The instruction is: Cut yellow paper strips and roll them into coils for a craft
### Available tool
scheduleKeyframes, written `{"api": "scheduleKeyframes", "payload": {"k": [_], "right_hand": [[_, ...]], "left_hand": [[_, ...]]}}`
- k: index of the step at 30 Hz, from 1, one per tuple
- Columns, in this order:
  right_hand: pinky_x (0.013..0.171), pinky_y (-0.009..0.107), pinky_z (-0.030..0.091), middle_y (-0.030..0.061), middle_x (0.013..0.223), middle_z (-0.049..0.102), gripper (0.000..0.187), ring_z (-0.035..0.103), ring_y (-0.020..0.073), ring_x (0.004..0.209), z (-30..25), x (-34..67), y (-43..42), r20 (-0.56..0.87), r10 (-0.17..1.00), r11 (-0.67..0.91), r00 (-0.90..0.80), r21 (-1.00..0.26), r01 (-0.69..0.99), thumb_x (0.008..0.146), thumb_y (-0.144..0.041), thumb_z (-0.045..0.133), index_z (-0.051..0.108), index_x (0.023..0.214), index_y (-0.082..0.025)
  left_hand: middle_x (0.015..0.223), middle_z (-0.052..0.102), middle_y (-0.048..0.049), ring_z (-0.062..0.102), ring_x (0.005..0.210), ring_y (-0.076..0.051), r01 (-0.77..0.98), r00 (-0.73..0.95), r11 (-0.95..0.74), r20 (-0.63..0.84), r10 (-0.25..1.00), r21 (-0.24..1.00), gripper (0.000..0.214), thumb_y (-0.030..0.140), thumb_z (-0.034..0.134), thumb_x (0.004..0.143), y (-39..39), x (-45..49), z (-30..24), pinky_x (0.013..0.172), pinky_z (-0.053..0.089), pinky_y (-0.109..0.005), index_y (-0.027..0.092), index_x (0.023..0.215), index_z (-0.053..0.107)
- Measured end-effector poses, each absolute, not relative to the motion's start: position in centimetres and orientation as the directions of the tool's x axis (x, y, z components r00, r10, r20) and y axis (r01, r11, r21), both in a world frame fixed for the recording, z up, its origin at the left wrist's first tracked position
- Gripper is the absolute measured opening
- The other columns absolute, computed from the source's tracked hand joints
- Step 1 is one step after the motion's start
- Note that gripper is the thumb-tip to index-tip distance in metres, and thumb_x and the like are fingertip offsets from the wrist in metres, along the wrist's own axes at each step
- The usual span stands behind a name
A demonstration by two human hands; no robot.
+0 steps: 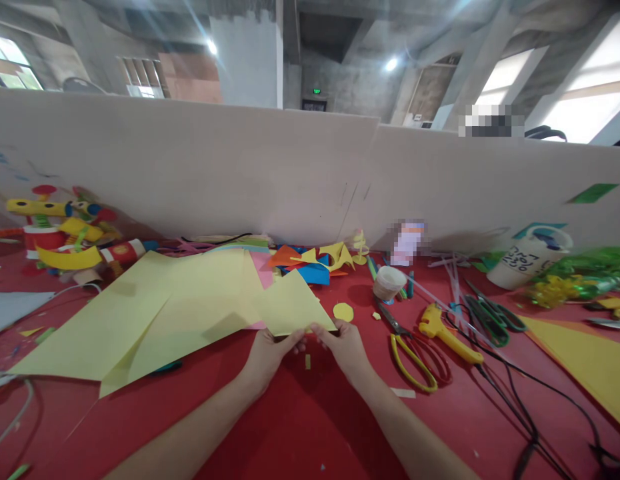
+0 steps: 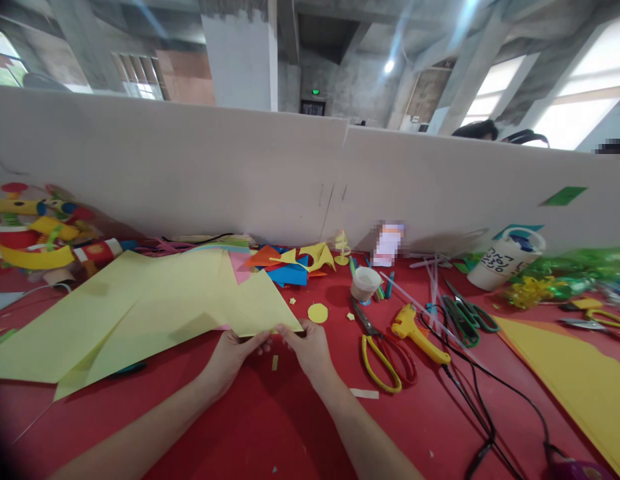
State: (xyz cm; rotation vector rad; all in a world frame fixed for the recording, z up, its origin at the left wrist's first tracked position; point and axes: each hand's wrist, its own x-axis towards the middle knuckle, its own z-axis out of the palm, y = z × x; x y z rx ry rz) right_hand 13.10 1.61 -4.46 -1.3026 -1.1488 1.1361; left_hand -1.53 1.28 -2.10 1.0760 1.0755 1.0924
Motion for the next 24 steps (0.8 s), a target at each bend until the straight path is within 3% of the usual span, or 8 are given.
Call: {"api": "scheduleKeyframes", "payload": {"k": [5,11,24], "right_hand": [[0.042,0.021,0.028,-0.0038,0.043,0.044,0.038,0.035,0.0080,0.043,-4.4,13.2,1.6,-0.022,0.997,-0.026,0.070,-0.998,0.054,0.062,-0.048,0.064,0.051,0.051,-0.015],[0.048,0.021,0.033,-0.0042,0.050,0.049,0.028,0.041,0.0090,0.048,-3.5,13.3,1.4,0.002,0.998,-0.001,-0.063,-0.999,-0.053,0.060,-0.041,0.066,0.058,0.060,-0.015],[0.043,0.021,0.032,-0.0027,0.046,0.048,0.034,0.039,0.0089,0.044,-4.0,12.7,1.2,-0.007,0.998,-0.009,0.059,-0.999,0.036,0.063,-0.047,0.061,0.053,0.056,-0.014]], "left_hand": [[0.051,0.065,-0.0018,0.053,0.044,-0.011,-0.124,0.135,0.140,-0.123,0.983,0.982,0.022,0.034,0.070,0.060,1.3,-1.5,-2.1,0.045,0.040,-0.021,0.013,0.058,0.066],[0.048,0.063,-0.0013,0.051,0.041,-0.010,-0.116,0.123,0.140,-0.126,0.984,0.983,0.022,0.034,0.071,0.059,1.8,-1.9,-2.4,0.043,0.038,-0.020,0.013,0.057,0.066],[0.059,0.066,-0.0028,0.054,0.055,-0.011,-0.259,0.143,0.211,-0.178,0.974,0.943,0.020,0.033,0.073,0.058,1.5,-1.7,-2.8,0.056,0.042,-0.021,0.014,0.061,0.068]]}}
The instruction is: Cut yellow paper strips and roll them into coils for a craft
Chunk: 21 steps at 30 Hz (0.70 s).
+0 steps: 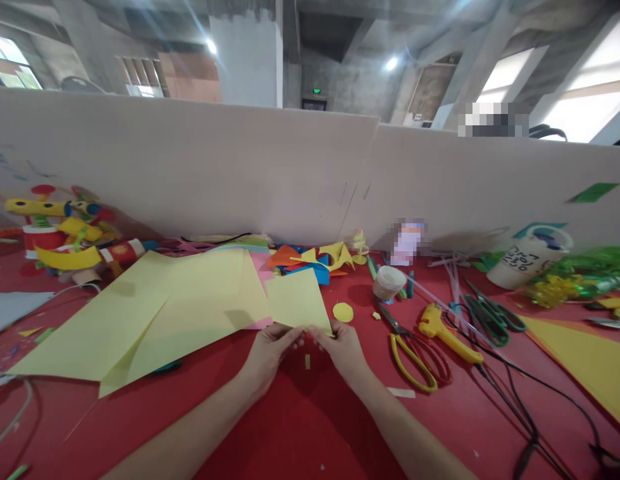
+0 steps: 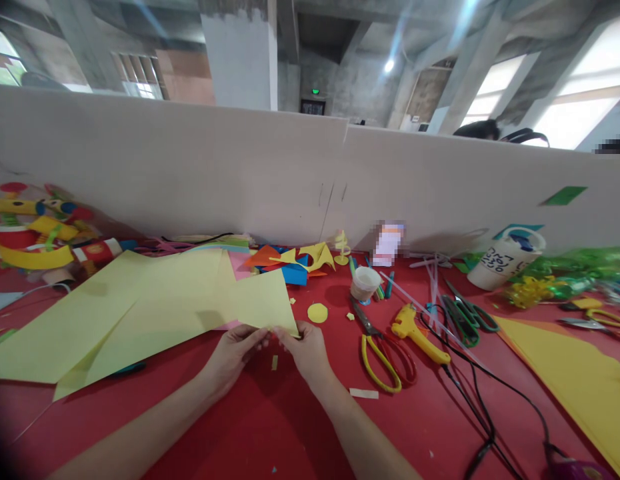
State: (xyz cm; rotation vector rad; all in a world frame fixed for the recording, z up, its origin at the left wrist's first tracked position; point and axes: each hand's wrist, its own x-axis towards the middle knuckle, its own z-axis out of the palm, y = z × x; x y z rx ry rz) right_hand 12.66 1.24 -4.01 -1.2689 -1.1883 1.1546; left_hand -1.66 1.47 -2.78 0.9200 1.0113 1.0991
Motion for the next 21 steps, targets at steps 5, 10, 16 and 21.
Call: {"api": "scheduleKeyframes", "payload": {"k": [5,10,16,21], "right_hand": [[0.046,0.022,0.036,-0.0012,0.055,0.055,0.032,0.045,0.0110,0.049,-3.79,12.12,0.89,0.022,1.000,0.022,-0.014,-1.000,-0.013,0.065,-0.045,0.061,0.058,0.068,-0.014],[0.046,0.022,0.038,-0.0002,0.054,0.057,0.034,0.048,0.0125,0.050,-3.83,11.92,0.73,0.017,1.000,0.018,-0.016,-1.000,0.025,0.063,-0.048,0.062,0.058,0.067,-0.014],[0.043,0.022,0.037,-0.0009,0.046,0.053,0.036,0.046,0.0111,0.043,-3.65,11.94,0.60,-0.004,1.000,-0.005,0.020,-0.999,0.051,0.063,-0.049,0.062,0.054,0.055,-0.016],[0.042,0.021,0.038,-0.0012,0.046,0.053,0.035,0.046,0.0102,0.041,-3.60,11.91,0.58,-0.020,1.000,-0.020,-0.008,-1.000,0.012,0.063,-0.049,0.062,0.055,0.057,-0.015]], "left_hand": [[0.053,0.060,0.0008,0.049,0.052,-0.010,-0.213,0.105,0.140,-0.120,0.987,0.967,0.020,0.034,0.070,0.063,1.50,-1.76,-2.76,0.052,0.039,-0.020,0.015,0.058,0.066],[0.052,0.058,0.0008,0.048,0.052,-0.010,-0.142,0.088,0.089,-0.077,0.993,0.986,0.021,0.035,0.068,0.065,1.45,-1.88,-2.79,0.052,0.038,-0.020,0.015,0.059,0.066],[0.056,0.058,0.0020,0.047,0.055,-0.009,-0.217,0.061,0.058,-0.045,0.997,0.975,0.015,0.030,0.068,0.066,1.63,-1.89,-2.97,0.056,0.038,-0.019,0.016,0.063,0.068],[0.054,0.057,0.0018,0.047,0.052,-0.009,-0.268,0.080,0.101,-0.083,0.993,0.958,0.018,0.032,0.069,0.065,1.90,-1.97,-3.03,0.054,0.037,-0.019,0.014,0.062,0.068]]}}
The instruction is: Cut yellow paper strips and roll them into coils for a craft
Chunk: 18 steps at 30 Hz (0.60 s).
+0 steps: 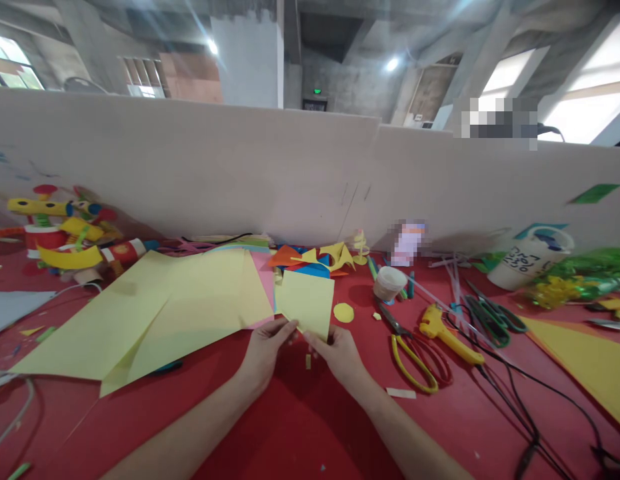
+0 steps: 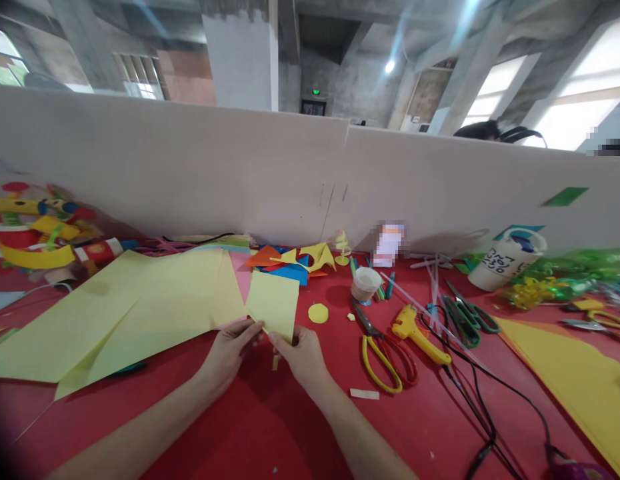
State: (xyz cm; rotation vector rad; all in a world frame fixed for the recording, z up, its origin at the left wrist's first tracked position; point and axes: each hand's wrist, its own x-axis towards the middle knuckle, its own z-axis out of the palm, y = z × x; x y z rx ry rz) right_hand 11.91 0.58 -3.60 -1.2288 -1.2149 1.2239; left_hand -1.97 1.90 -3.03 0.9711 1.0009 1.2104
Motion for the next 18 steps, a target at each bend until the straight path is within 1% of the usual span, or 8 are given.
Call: {"api": "scheduleKeyframes", "payload": {"k": [3,8,13,16,18], "right_hand": [[0.041,0.021,0.038,-0.0005,0.047,0.054,0.036,0.047,0.0105,0.041,-3.85,11.92,0.63,-0.026,1.000,-0.026,-0.016,-0.999,0.019,0.064,-0.051,0.062,0.056,0.057,-0.015],[0.039,0.021,0.038,0.0000,0.047,0.056,0.037,0.049,0.0114,0.039,-4.00,11.76,0.34,-0.024,0.999,-0.022,-0.029,-0.996,0.088,0.069,-0.051,0.058,0.056,0.058,-0.016],[0.041,0.021,0.039,0.0016,0.048,0.058,0.035,0.053,0.0126,0.041,-3.63,11.53,-0.17,0.055,0.998,0.059,-0.023,-0.978,0.198,0.073,-0.046,0.055,0.058,0.056,-0.015],[0.045,0.021,0.040,0.0020,0.047,0.058,0.033,0.054,0.0133,0.044,-3.54,11.49,-0.30,0.108,0.993,0.114,-0.036,-0.954,0.279,0.073,-0.042,0.056,0.059,0.055,-0.015],[0.046,0.022,0.041,0.0019,0.047,0.058,0.031,0.054,0.0136,0.044,-3.53,11.44,-0.32,0.106,0.993,0.114,-0.045,-0.952,0.284,0.073,-0.041,0.056,0.059,0.055,-0.015]], "left_hand": [[0.053,0.058,0.0019,0.046,0.051,-0.008,-0.270,0.061,0.119,-0.106,0.992,0.956,0.019,0.033,0.071,0.063,1.90,-1.96,-2.98,0.052,0.036,-0.018,0.014,0.061,0.068],[0.053,0.056,0.0015,0.045,0.051,-0.009,-0.245,0.029,0.129,-0.125,0.992,0.961,0.021,0.034,0.071,0.062,1.91,-1.99,-3.02,0.052,0.036,-0.019,0.013,0.061,0.067],[0.051,0.056,0.0022,0.045,0.049,-0.009,-0.208,-0.004,0.103,-0.106,0.994,0.973,0.024,0.037,0.071,0.062,1.98,-2.00,-3.29,0.050,0.036,-0.019,0.014,0.060,0.065],[0.050,0.056,0.0024,0.045,0.047,-0.008,-0.209,-0.024,0.108,-0.115,0.993,0.972,0.026,0.038,0.071,0.060,2.04,-2.02,-3.32,0.049,0.035,-0.019,0.013,0.060,0.064],[0.050,0.056,0.0029,0.044,0.047,-0.008,-0.219,-0.038,0.105,-0.115,0.993,0.970,0.025,0.037,0.072,0.059,2.08,-2.05,-3.37,0.048,0.035,-0.018,0.013,0.059,0.063]]}}
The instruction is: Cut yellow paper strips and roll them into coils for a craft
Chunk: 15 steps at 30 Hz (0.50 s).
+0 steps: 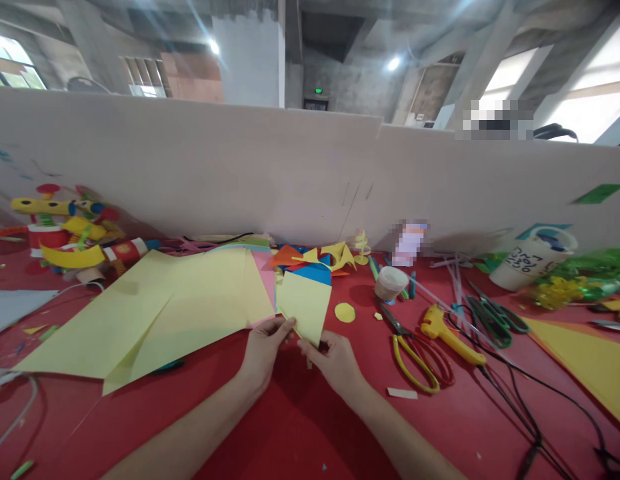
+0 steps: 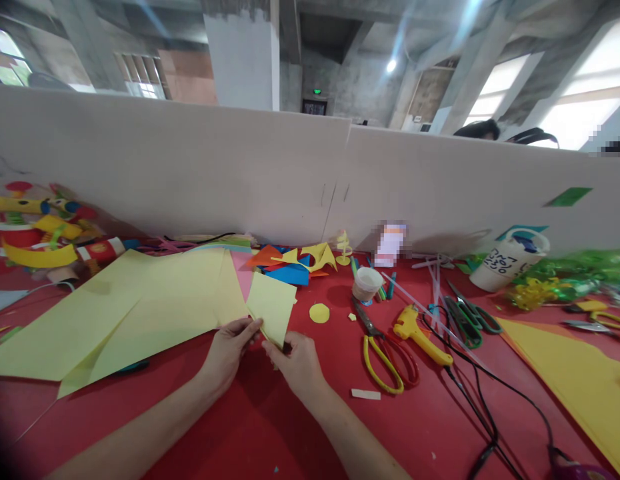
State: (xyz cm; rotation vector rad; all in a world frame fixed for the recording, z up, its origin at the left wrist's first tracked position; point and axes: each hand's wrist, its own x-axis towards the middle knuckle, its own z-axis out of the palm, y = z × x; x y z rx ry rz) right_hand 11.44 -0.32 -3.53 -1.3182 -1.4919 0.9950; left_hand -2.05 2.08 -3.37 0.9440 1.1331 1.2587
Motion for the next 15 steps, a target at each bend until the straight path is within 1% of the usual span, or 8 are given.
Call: {"api": "scheduleKeyframes", "payload": {"k": [4,7,11,15], "right_hand": [[0.043,0.022,0.041,0.0016,0.046,0.058,0.033,0.053,0.0130,0.042,-3.38,11.30,-0.29,0.024,0.999,0.032,-0.046,-0.983,0.179,0.072,-0.045,0.055,0.058,0.055,-0.016],[0.040,0.022,0.039,0.0011,0.045,0.058,0.036,0.051,0.0123,0.039,-3.20,11.27,-0.19,-0.027,0.998,-0.022,-0.048,-0.995,0.096,0.068,-0.049,0.057,0.057,0.053,-0.017],[0.038,0.021,0.038,0.0006,0.044,0.058,0.038,0.050,0.0116,0.038,-3.15,11.50,0.11,-0.042,0.998,-0.041,-0.040,-0.999,0.033,0.065,-0.053,0.059,0.057,0.052,-0.016],[0.039,0.021,0.037,-0.0004,0.045,0.058,0.039,0.050,0.0103,0.037,-3.35,11.78,0.39,-0.048,0.996,-0.048,-0.077,-0.999,-0.002,0.065,-0.053,0.059,0.057,0.052,-0.016]], "left_hand": [[0.049,0.055,0.0035,0.044,0.046,-0.007,-0.227,-0.037,0.100,-0.111,0.993,0.969,0.025,0.037,0.072,0.060,2.15,-2.09,-3.59,0.048,0.034,-0.018,0.014,0.058,0.062],[0.051,0.057,0.0027,0.047,0.049,-0.009,-0.244,-0.024,0.091,-0.100,0.995,0.965,0.024,0.037,0.071,0.061,2.15,-2.05,-3.62,0.050,0.037,-0.019,0.014,0.061,0.064],[0.058,0.062,0.0000,0.052,0.055,-0.011,-0.294,0.009,0.104,-0.106,0.994,0.950,0.022,0.034,0.072,0.059,2.09,-1.94,-3.22,0.056,0.041,-0.020,0.014,0.066,0.068],[0.057,0.062,-0.0002,0.052,0.054,-0.010,-0.324,0.040,0.129,-0.123,0.992,0.937,0.019,0.032,0.073,0.059,2.07,-1.88,-2.80,0.054,0.042,-0.019,0.015,0.065,0.069]]}}
